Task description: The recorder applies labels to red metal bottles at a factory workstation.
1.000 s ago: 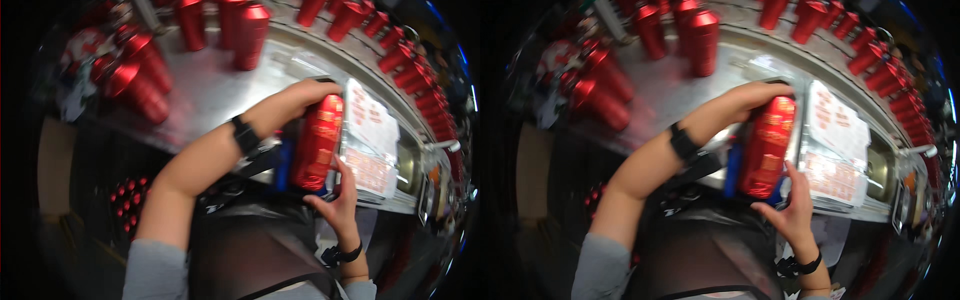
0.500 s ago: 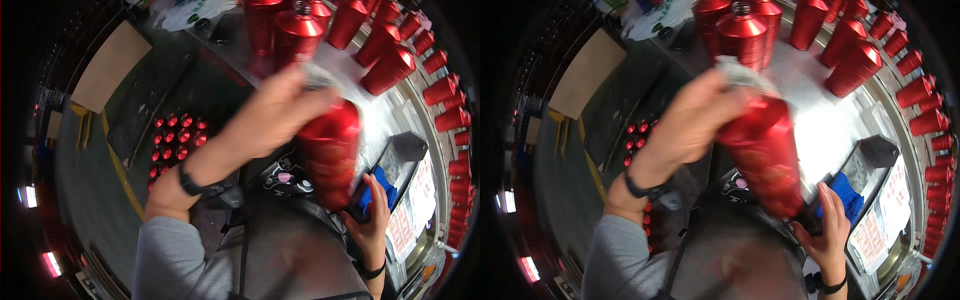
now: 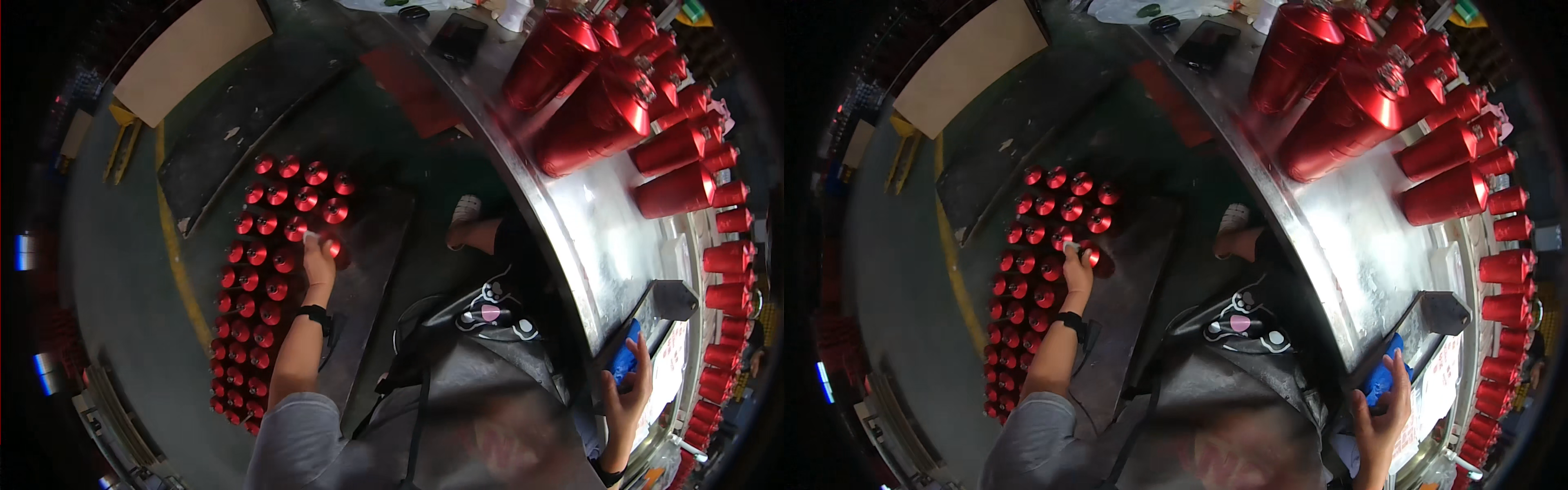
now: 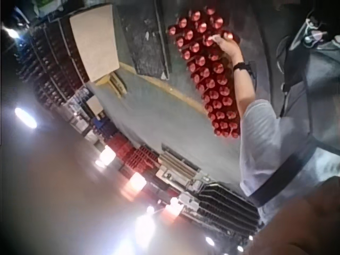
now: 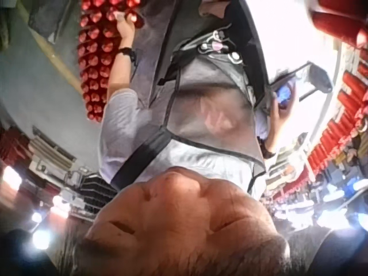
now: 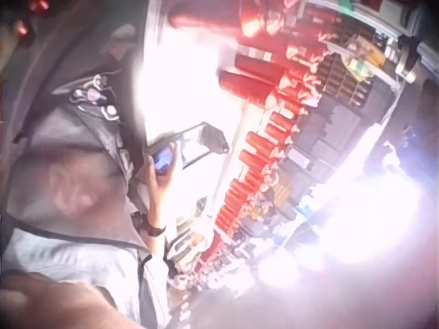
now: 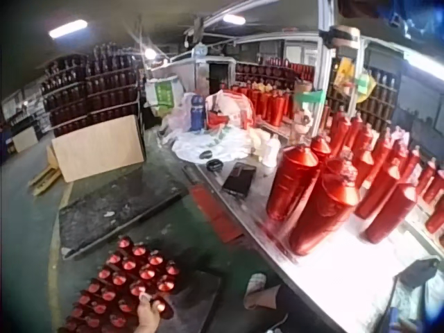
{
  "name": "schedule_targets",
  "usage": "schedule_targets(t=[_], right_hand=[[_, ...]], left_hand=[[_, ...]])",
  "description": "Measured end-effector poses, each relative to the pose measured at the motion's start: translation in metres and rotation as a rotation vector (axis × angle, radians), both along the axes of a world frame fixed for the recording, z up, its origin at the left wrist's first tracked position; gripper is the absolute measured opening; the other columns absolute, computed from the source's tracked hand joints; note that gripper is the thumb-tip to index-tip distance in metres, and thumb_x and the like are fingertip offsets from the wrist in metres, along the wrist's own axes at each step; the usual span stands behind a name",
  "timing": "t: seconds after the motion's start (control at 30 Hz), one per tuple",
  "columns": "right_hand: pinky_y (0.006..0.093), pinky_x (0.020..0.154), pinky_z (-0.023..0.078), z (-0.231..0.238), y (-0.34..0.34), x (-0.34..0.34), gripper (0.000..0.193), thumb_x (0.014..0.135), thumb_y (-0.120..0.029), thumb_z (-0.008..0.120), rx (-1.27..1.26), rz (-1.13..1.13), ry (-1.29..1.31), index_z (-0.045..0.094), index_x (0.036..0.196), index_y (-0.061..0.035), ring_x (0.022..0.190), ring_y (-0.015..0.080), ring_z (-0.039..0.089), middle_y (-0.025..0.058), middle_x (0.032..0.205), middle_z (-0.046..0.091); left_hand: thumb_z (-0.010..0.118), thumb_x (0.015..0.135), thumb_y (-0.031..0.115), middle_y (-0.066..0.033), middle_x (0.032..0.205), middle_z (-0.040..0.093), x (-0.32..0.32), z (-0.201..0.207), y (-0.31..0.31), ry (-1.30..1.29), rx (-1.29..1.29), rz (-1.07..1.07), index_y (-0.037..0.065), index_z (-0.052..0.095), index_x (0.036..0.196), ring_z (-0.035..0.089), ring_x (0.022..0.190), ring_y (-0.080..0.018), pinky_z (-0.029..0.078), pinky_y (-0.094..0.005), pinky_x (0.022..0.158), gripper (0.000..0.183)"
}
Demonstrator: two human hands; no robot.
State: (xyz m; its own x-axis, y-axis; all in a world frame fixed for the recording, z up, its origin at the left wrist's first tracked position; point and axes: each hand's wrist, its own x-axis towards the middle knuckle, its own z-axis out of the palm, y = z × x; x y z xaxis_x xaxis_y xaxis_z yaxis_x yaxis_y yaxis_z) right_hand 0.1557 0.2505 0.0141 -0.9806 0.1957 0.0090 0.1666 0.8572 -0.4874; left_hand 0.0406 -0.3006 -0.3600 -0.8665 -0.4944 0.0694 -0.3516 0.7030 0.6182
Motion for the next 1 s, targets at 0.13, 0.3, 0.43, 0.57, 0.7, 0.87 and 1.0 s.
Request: schedule_targets(t=[0.13,0.3,0.43,0.57,0.7,0.87,1.0], right_hand=[[0.0205,0.049,0.032,0.013,0.002,-0.001,0.077,0.076,-0.009,0.075,0.052,-0.102,-0.039,0.046,0.147,-0.0049,0.054,0.0060,0.035,0.0124,0.125,0.065],[0.0201,0.049,0.032,0.018,-0.002,-0.004,0.078,0.074,-0.006,0.075,0.057,-0.204,-0.053,0.046,0.147,-0.0054,0.055,0.0046,0.037,0.0125,0.122,0.065],[0.0280,0.068,0.046,0.015,-0.003,-0.008,0.076,0.074,-0.008,0.079,0.068,-0.205,-0.156,0.049,0.144,-0.0066,0.089,0.0194,0.063,0.0150,0.123,0.065],[0.0342,0.079,0.050,0.015,-0.010,-0.025,0.073,0.074,-0.009,0.080,0.024,-0.082,-0.164,0.051,0.141,-0.0063,0.113,0.0301,0.063,0.0176,0.122,0.064],[0.0290,0.060,0.047,0.018,-0.010,-0.007,0.070,0.075,-0.006,0.077,0.109,-0.118,-0.098,0.052,0.140,-0.0063,0.068,0.0175,0.057,0.0137,0.117,0.066],[0.0278,0.059,0.046,0.017,-0.001,0.008,0.064,0.076,-0.003,0.071,-0.035,-0.154,-0.024,0.055,0.138,-0.0058,0.069,0.0174,0.057,0.0121,0.113,0.068],[0.0290,0.062,0.048,0.009,0.004,0.011,0.060,0.079,-0.005,0.070,-0.099,-0.060,0.108,0.056,0.137,-0.0079,0.076,0.0212,0.062,0.0127,0.109,0.068]], left_hand=[[0.066,0.091,0.014,-0.0297,0.110,0.062,0.009,-0.071,-0.043,-0.035,0.010,0.205,-0.002,0.049,0.118,0.060,0.100,-0.0492,0.049,-0.0531,0.084,0.035],[0.065,0.092,0.018,-0.0306,0.114,0.063,0.000,-0.108,-0.049,-0.299,-0.044,0.265,0.000,0.045,0.128,0.062,0.106,-0.0473,0.051,-0.0527,0.084,0.045],[0.064,0.095,0.030,-0.0302,0.102,0.067,0.004,-0.130,-0.057,-0.278,-0.145,0.246,0.000,0.047,0.131,0.066,0.097,-0.0462,0.053,-0.0540,0.080,0.050],[0.064,0.094,0.036,-0.0281,0.104,0.069,0.020,-0.133,-0.113,0.065,-0.558,0.054,-0.006,0.047,0.130,0.065,0.098,-0.0468,0.054,-0.0518,0.080,0.058],[0.064,0.095,0.034,-0.0342,0.119,0.061,-0.055,-0.060,-0.006,-0.492,0.099,0.353,-0.009,0.056,0.123,0.061,0.112,-0.0438,0.052,-0.0480,0.091,0.052],[0.057,0.101,0.020,-0.0222,0.114,0.067,-0.107,0.091,0.066,0.453,-0.038,0.046,-0.008,0.057,0.124,0.065,0.104,-0.0339,0.051,-0.0395,0.095,0.037],[0.049,0.104,0.011,-0.0119,0.108,0.067,-0.103,0.296,0.253,0.535,0.918,-0.667,-0.001,0.057,0.120,0.064,0.100,-0.0166,0.051,-0.0321,0.091,0.022]])
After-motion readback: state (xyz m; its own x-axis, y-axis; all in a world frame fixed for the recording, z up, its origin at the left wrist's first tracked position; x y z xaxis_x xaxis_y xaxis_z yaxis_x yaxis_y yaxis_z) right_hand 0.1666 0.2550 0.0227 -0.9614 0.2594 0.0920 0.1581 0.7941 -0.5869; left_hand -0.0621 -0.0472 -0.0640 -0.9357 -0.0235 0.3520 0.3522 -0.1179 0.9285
